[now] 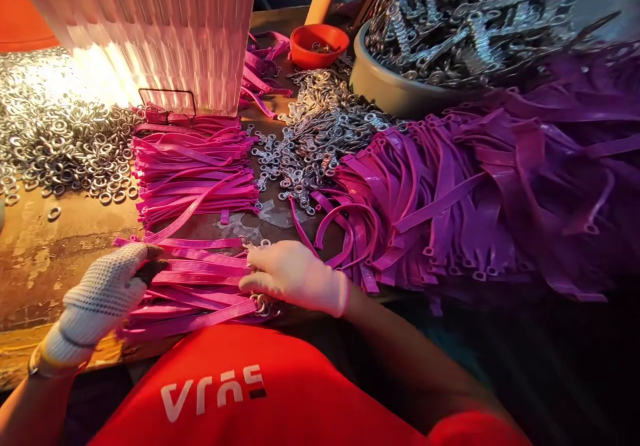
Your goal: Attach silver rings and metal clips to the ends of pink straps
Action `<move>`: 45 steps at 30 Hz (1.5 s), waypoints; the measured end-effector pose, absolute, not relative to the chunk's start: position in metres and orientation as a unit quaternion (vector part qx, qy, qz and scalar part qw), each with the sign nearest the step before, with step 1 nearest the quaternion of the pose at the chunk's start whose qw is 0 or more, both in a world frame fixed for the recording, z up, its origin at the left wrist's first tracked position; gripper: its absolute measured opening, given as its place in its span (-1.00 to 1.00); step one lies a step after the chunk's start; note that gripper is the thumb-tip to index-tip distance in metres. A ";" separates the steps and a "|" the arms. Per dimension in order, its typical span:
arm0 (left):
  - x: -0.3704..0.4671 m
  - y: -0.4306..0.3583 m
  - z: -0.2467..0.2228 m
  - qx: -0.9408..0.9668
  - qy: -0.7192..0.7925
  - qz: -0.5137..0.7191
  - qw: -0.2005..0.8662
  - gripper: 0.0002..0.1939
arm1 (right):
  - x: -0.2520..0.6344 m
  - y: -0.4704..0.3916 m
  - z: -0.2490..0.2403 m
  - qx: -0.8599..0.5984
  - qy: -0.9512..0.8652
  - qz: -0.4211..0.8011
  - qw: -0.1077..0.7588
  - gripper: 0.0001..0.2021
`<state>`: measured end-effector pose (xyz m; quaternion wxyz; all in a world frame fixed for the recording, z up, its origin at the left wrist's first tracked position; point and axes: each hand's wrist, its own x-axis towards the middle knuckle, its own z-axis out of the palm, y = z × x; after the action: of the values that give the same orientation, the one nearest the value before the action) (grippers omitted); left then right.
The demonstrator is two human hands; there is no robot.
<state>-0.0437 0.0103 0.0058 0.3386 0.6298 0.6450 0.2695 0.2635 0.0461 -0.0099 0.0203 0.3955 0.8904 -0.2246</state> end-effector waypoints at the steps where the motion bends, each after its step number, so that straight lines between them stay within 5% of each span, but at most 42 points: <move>1: -0.044 0.008 0.005 0.613 0.649 0.269 0.360 -0.73 | 0.270 0.056 -0.011 0.403 0.887 -0.224 0.005 -0.59; 7: -0.003 0.006 -0.001 0.337 0.554 0.386 0.656 -0.58 | 0.290 0.128 -0.043 0.568 0.820 -0.007 0.067 -0.75; 12: 0.020 0.015 -0.008 0.186 0.448 0.457 0.746 -0.52 | 0.292 0.148 -0.069 0.552 0.826 0.038 0.109 -0.63; 23: 0.023 -0.004 -0.024 0.155 0.424 0.500 0.739 -0.46 | 0.299 0.146 -0.064 0.561 0.823 -0.051 0.074 -0.78; 32: 0.030 -0.007 -0.041 0.130 0.455 0.524 0.708 -0.56 | 0.273 0.088 -0.038 0.483 0.791 -0.242 -0.287 -0.77; 37: 0.036 -0.008 -0.038 0.156 0.461 0.533 0.692 -0.47 | 0.234 0.035 -0.026 0.392 0.835 -0.278 -0.267 -0.68; 45: 0.039 -0.014 -0.031 0.333 0.503 0.521 0.603 -0.47 | 0.212 0.023 -0.038 0.367 0.903 -0.117 -0.193 -0.79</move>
<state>0.0391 -0.0140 -0.0307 0.6033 0.3334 0.5033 0.5211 0.2124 0.0229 -0.0384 -0.1928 0.3667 0.9026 -0.1169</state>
